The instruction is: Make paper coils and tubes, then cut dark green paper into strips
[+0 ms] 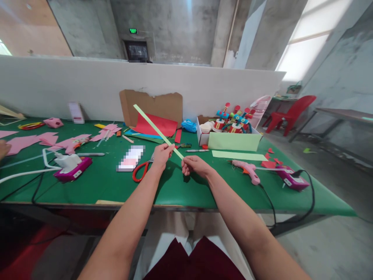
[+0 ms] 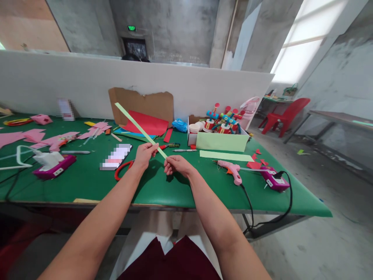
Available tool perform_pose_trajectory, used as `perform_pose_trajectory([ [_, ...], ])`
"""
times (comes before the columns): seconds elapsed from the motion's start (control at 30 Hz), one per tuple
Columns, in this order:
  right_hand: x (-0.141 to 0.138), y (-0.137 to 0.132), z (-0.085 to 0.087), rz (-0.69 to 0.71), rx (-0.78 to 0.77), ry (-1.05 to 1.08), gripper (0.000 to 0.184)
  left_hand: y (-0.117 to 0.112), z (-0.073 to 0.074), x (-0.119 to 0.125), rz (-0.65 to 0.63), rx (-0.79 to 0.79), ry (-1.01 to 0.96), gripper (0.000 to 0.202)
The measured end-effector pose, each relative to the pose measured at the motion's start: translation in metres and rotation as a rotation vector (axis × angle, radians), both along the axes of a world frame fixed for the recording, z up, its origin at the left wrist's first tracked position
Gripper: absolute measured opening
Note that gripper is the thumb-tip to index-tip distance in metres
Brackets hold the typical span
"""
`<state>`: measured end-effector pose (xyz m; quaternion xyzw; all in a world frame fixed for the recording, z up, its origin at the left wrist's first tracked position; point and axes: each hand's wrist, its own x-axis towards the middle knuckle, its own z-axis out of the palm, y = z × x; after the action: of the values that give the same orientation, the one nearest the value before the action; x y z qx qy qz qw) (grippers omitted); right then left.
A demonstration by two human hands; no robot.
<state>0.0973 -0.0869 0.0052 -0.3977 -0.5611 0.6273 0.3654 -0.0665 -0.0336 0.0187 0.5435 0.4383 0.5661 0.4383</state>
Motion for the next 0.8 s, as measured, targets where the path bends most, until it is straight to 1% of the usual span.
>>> perform_pose_trajectory([
  [0.07, 0.002, 0.000, 0.000, 0.028, 0.001, -0.051, 0.043, 0.003, 0.001, -0.007, 0.056, 0.003, -0.050, 0.039],
  [0.1, 0.004, 0.001, 0.000, 0.014, -0.001, -0.072, 0.043, 0.004, 0.002, -0.011, 0.074, 0.009, -0.067, 0.040],
  [0.13, 0.005, 0.002, 0.000, -0.030, -0.002, -0.078, 0.044, 0.005, 0.002, -0.014, 0.076, 0.014, -0.076, 0.040],
  [0.17, 0.006, 0.003, 0.000, -0.100, 0.000, -0.068, 0.044, 0.005, 0.002, -0.015, 0.058, 0.015, -0.077, 0.040],
  [0.23, 0.006, 0.005, 0.001, -0.252, 0.008, -0.012, 0.046, 0.004, 0.001, -0.016, -0.027, 0.009, -0.053, 0.038],
  [0.27, 0.006, 0.006, 0.002, -0.300, 0.008, 0.021, 0.046, 0.003, 0.001, -0.014, -0.081, 0.006, -0.027, 0.038],
  [0.3, 0.005, 0.006, 0.002, -0.318, 0.004, 0.051, 0.046, 0.001, 0.001, -0.012, -0.131, 0.007, 0.007, 0.038],
  [0.37, 0.003, 0.005, 0.003, -0.287, -0.006, 0.097, 0.043, -0.005, 0.003, -0.007, -0.216, 0.027, 0.088, 0.040],
  [0.47, 0.000, 0.002, 0.001, -0.174, 0.021, 0.106, 0.039, -0.012, 0.007, -0.001, -0.298, 0.056, 0.194, 0.045],
  [0.53, 0.000, 0.000, 0.000, -0.100, 0.043, 0.063, 0.038, -0.015, 0.009, 0.001, -0.332, 0.055, 0.218, 0.046],
  [0.6, 0.000, 0.000, -0.001, -0.098, 0.041, 0.040, 0.036, -0.015, 0.008, 0.003, -0.376, 0.041, 0.186, 0.045],
  [0.7, 0.002, 0.004, -0.001, -0.243, 0.018, 0.095, 0.034, -0.014, 0.003, 0.005, -0.424, -0.029, 0.118, 0.047],
  [0.8, 0.002, 0.010, -0.003, -0.401, 0.017, 0.169, 0.033, -0.016, -0.001, 0.007, -0.429, -0.151, 0.195, 0.053],
])
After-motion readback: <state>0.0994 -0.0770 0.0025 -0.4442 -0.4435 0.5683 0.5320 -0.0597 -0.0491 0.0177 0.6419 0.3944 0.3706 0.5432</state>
